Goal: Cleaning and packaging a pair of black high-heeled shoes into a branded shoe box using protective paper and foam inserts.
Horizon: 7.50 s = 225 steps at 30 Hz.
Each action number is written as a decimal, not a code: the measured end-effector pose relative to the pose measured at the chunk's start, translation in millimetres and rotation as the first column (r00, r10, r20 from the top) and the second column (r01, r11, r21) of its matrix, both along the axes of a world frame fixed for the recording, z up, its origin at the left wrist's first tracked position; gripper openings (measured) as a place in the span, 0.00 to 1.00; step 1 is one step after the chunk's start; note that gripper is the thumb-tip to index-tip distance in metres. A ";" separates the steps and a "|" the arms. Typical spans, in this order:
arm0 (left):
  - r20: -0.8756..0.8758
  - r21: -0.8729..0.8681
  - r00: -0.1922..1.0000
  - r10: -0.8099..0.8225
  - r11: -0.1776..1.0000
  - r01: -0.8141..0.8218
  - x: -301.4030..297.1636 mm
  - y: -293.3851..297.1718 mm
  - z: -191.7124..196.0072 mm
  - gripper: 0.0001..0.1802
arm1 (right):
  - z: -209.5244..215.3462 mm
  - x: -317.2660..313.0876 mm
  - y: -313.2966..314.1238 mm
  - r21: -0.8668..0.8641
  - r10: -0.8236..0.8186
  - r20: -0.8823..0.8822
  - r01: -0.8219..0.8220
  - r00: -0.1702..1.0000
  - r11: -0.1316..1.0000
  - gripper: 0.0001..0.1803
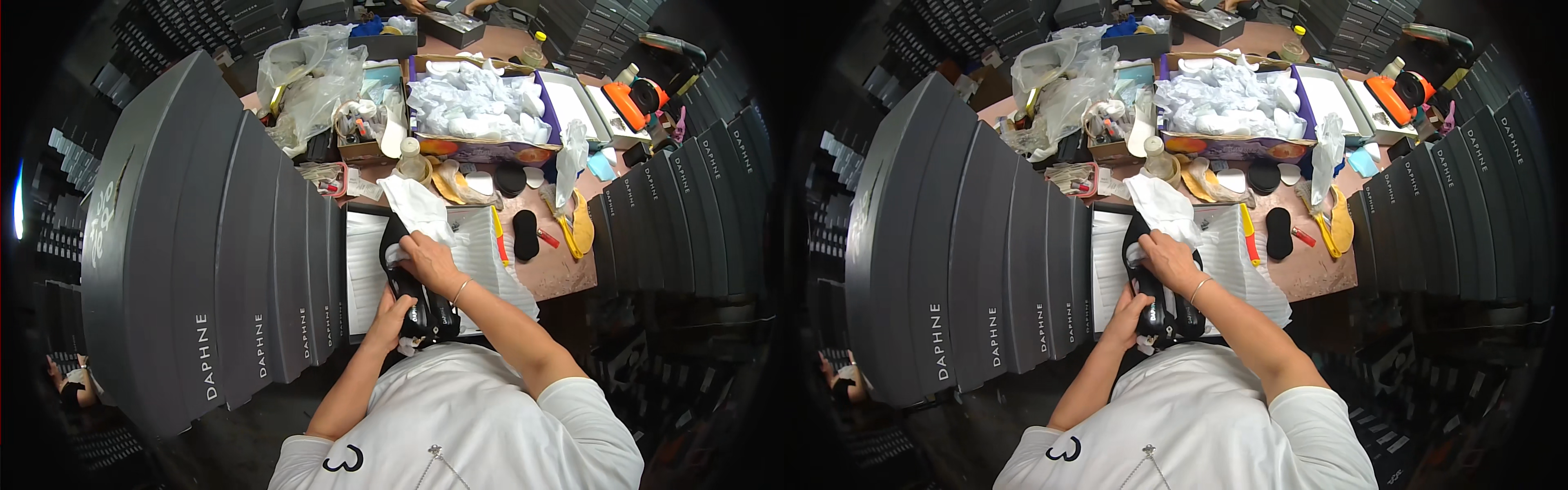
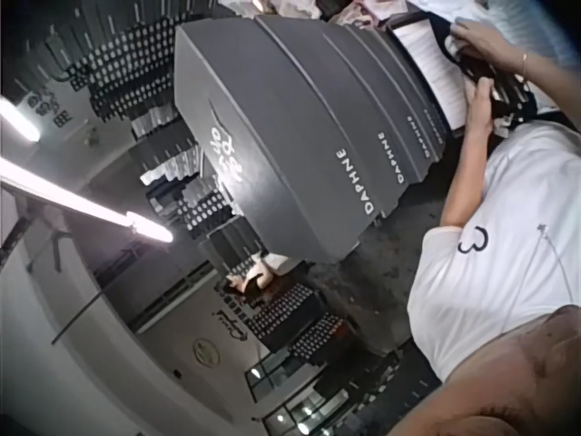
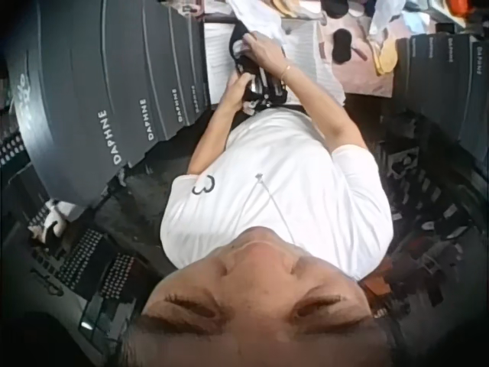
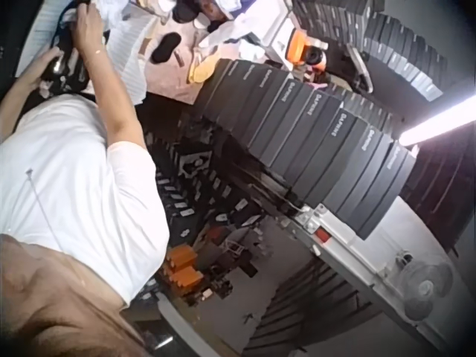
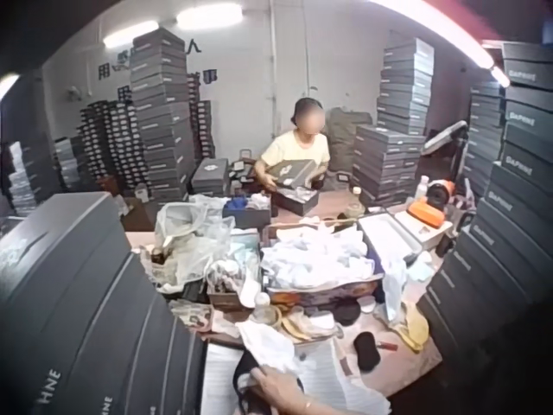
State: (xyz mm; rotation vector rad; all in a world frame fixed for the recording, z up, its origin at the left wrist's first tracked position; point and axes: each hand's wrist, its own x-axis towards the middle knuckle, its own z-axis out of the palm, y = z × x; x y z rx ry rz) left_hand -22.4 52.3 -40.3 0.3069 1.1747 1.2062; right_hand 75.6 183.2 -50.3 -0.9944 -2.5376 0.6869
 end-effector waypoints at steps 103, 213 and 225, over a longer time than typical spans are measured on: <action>-0.822 0.454 0.558 -0.118 0.457 0.765 28.6 61.1 64.8 0.42 | 116.6 120.9 -19.6 -0.505 -0.051 -0.638 -0.367 0.769 0.781 0.24; -0.451 -0.056 0.686 -0.571 0.785 0.617 13.6 62.9 73.3 0.08 | 110.1 123.3 23.0 0.431 0.336 0.071 -0.333 0.939 0.839 0.24; 0.472 0.055 0.878 -0.075 0.997 0.056 -28.6 48.9 35.6 0.21 | 88.4 103.6 13.1 -0.111 -0.080 -0.324 0.047 0.943 0.993 0.25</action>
